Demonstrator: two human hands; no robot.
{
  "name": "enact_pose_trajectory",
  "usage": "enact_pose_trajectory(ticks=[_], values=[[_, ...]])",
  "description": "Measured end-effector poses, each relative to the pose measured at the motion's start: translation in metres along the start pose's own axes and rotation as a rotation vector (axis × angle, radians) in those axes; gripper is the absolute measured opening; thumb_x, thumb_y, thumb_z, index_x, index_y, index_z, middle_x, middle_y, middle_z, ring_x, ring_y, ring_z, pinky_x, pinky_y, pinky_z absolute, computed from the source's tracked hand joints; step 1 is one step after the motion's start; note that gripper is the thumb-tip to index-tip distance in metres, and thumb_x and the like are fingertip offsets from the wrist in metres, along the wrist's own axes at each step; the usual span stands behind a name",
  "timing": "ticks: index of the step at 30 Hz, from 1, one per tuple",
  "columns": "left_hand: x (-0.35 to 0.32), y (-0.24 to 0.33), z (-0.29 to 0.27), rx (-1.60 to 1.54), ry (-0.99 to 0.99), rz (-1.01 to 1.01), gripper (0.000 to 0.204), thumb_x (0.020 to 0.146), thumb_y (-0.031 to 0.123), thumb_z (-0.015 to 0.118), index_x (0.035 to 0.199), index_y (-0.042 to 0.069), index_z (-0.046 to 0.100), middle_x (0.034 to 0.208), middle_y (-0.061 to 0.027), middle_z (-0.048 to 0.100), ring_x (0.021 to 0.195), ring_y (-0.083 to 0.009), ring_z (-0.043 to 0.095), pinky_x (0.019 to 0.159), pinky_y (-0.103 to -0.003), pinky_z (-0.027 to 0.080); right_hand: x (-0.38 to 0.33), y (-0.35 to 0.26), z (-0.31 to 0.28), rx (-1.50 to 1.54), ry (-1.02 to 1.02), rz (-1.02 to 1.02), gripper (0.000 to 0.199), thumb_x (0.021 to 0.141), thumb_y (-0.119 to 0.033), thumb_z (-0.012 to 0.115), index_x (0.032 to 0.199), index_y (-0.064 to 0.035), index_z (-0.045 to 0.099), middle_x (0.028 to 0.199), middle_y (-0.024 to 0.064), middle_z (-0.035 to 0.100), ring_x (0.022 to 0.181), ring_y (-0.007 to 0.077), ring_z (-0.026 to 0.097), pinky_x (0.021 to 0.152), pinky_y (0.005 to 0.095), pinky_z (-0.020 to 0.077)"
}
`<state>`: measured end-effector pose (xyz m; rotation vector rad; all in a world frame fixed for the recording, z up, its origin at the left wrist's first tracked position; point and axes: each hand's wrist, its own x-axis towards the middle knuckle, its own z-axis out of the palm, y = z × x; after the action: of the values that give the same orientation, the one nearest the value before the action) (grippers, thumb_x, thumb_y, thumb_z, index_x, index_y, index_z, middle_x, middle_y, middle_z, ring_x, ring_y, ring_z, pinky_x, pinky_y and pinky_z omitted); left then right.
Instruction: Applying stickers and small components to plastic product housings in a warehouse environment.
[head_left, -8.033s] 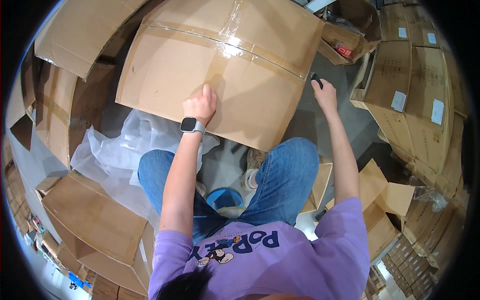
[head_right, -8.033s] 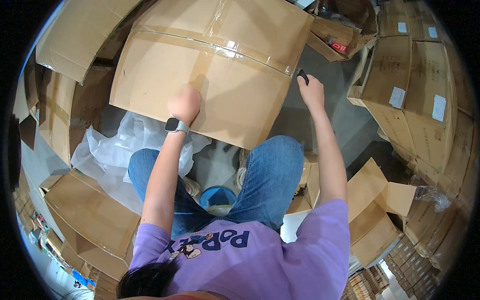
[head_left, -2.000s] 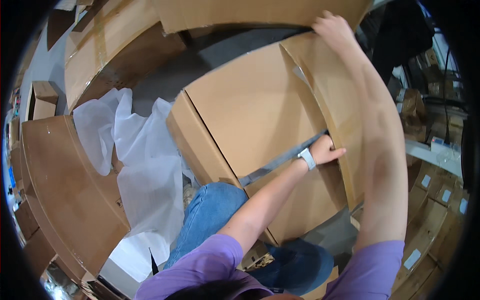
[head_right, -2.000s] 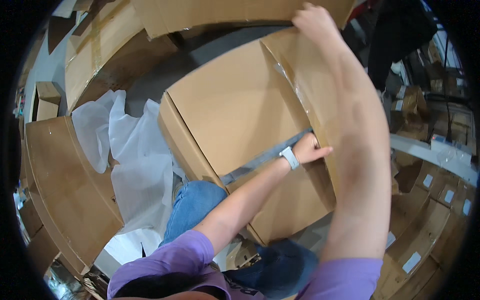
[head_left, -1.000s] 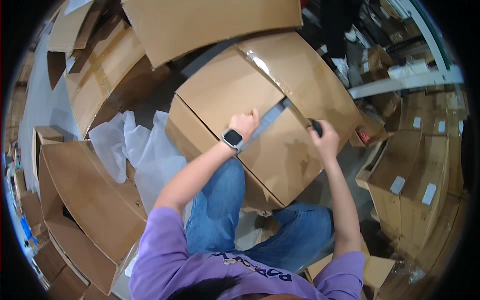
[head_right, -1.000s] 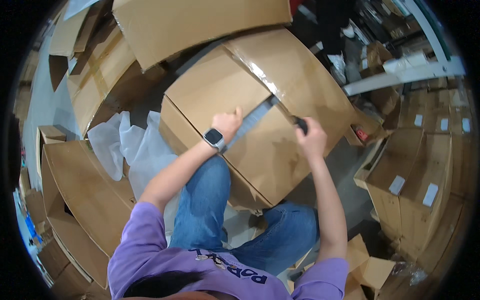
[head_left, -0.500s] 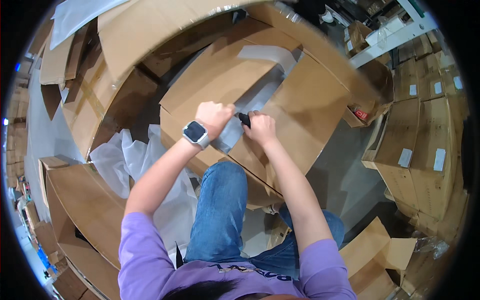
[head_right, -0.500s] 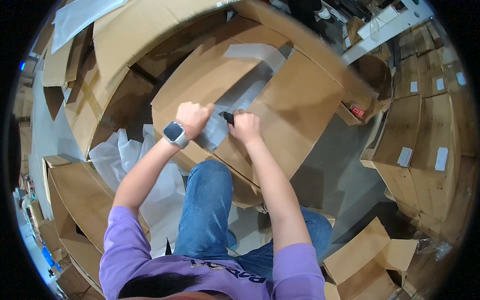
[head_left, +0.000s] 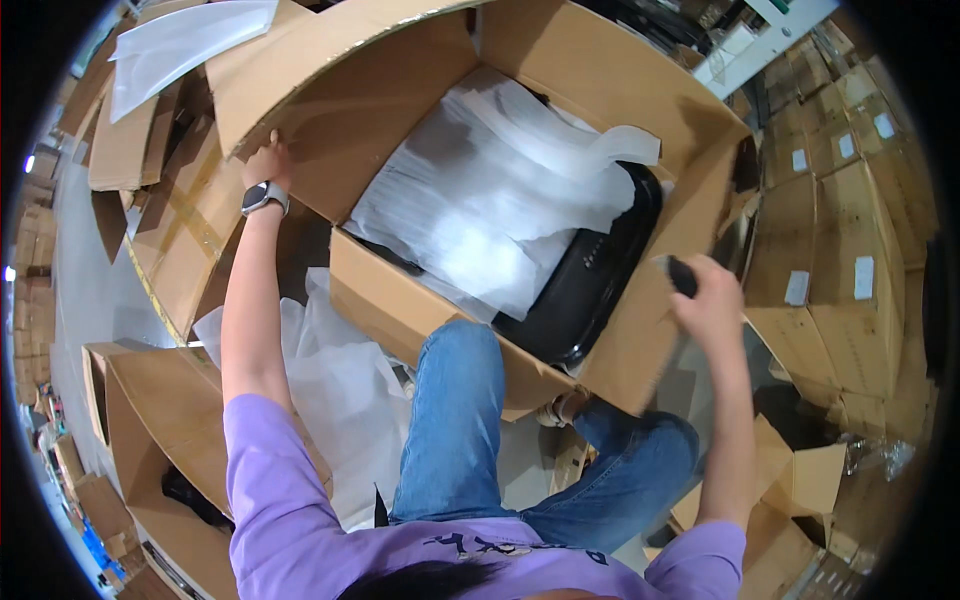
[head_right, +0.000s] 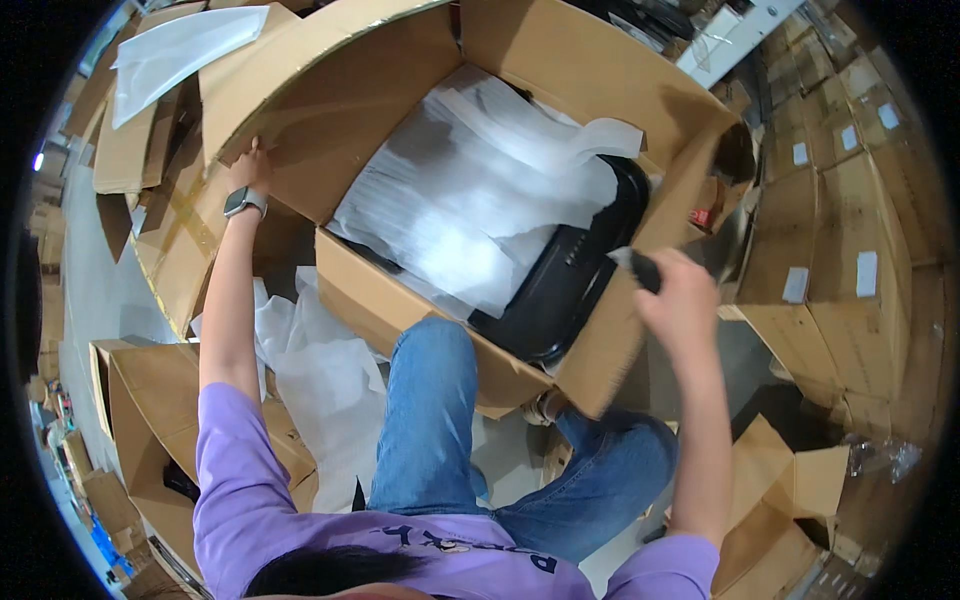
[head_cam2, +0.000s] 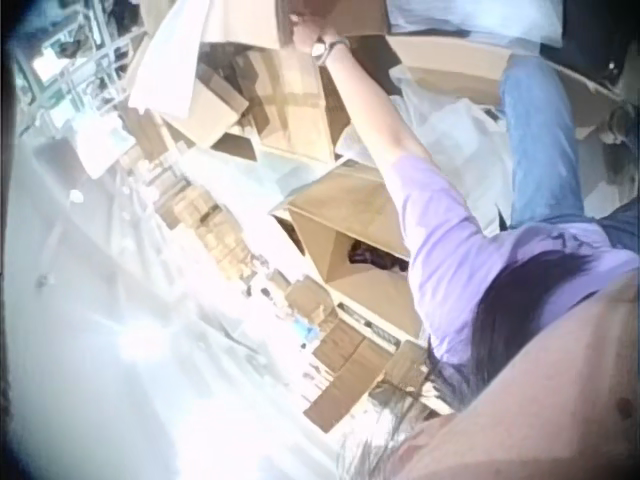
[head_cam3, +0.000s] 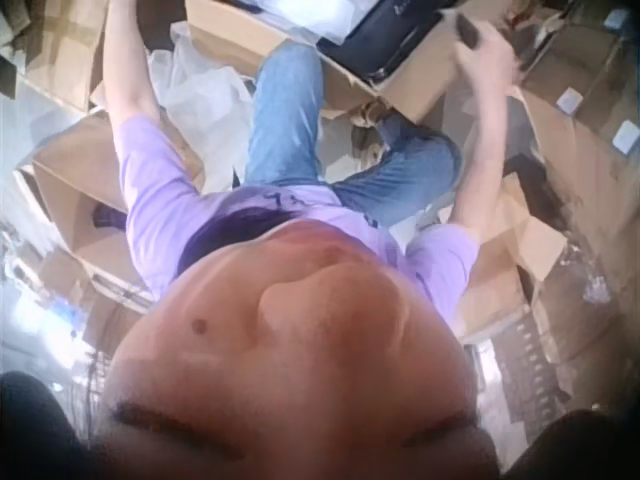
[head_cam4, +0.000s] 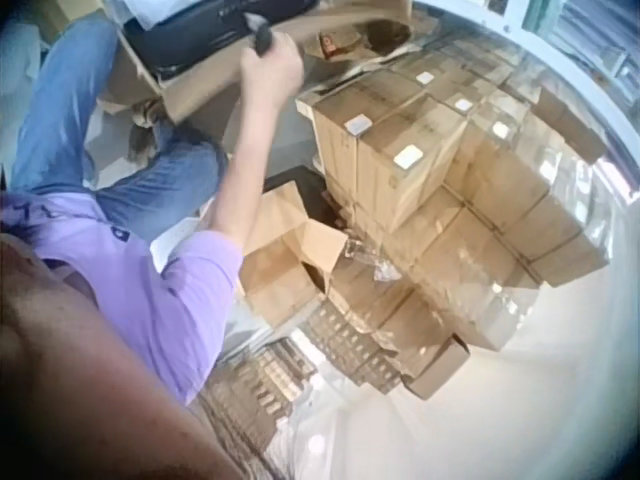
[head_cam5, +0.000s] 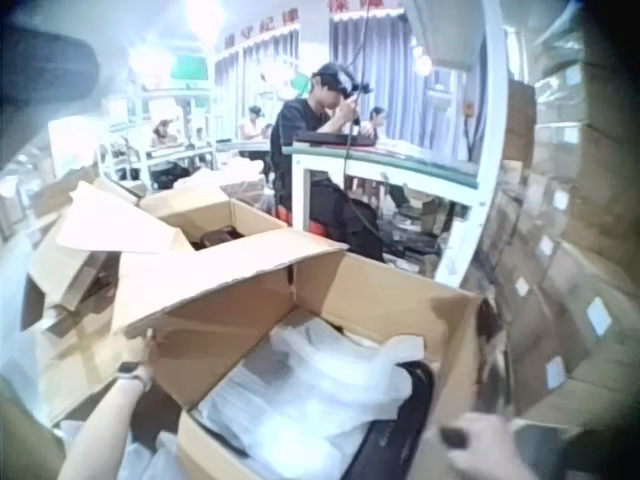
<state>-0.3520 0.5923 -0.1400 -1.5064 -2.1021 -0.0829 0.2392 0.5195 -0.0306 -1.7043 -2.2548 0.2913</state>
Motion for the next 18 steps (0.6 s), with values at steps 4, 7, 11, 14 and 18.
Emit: enact_pose_trajectory(ticks=[4,7,11,14,18], values=[[-0.012,0.043,0.017,-0.129,-0.383,-0.146,0.038,0.092,0.025,0.038,0.128,0.011,0.040,0.090,-0.0208,0.066,0.084,-0.0371,0.065,0.071,-0.047,0.053,-0.043,0.080,-0.025,-0.313,-0.067,0.384,0.025,0.068,-0.016,0.068,0.090,-0.0037,0.065,0.087,0.0162,0.064,0.085,0.0355,0.061,0.073,0.0416,0.0489],[-0.015,0.068,0.021,-0.183,-0.403,-0.123,0.040,0.093,0.034,0.038,0.125,0.010,0.041,0.092,-0.0214,0.065,0.087,-0.0380,0.064,0.072,-0.048,0.052,-0.080,0.158,0.002,-0.585,-0.045,0.344,0.030,0.071,-0.023,0.069,0.092,-0.0024,0.065,0.088,0.0154,0.065,0.084,0.0350,0.062,0.074,0.0419,0.0493],[-0.037,0.063,0.042,-0.188,-0.501,-0.116,0.051,0.091,0.047,0.040,0.121,0.007,0.042,0.098,-0.0225,0.064,0.090,-0.0399,0.062,0.074,-0.049,0.052,-0.097,0.175,0.084,-0.258,-0.239,0.541,0.045,0.078,-0.041,0.062,0.100,-0.0015,0.064,0.086,0.0192,0.066,0.082,0.0355,0.063,0.075,0.0411,0.0494],[-0.065,0.094,0.045,-0.217,-0.505,-0.174,0.053,0.090,0.048,0.042,0.119,0.004,0.043,0.093,-0.0243,0.065,0.088,-0.0413,0.063,0.073,-0.049,0.052,-0.103,0.166,0.165,0.175,-0.204,0.575,0.053,0.083,-0.049,0.054,0.106,-0.0017,0.061,0.091,0.0250,0.064,0.091,0.0379,0.062,0.080,0.0428,0.0473],[-0.085,0.090,0.044,-0.190,-0.450,-0.235,0.043,0.089,0.044,0.045,0.113,0.008,0.044,0.088,-0.0238,0.065,0.084,-0.0412,0.064,0.069,-0.049,0.052,-0.100,0.099,0.240,-0.030,-0.037,0.649,0.063,0.085,-0.047,0.053,0.120,0.0048,0.049,0.083,0.0283,0.063,0.084,0.0429,0.061,0.075,0.0478,0.0478]])
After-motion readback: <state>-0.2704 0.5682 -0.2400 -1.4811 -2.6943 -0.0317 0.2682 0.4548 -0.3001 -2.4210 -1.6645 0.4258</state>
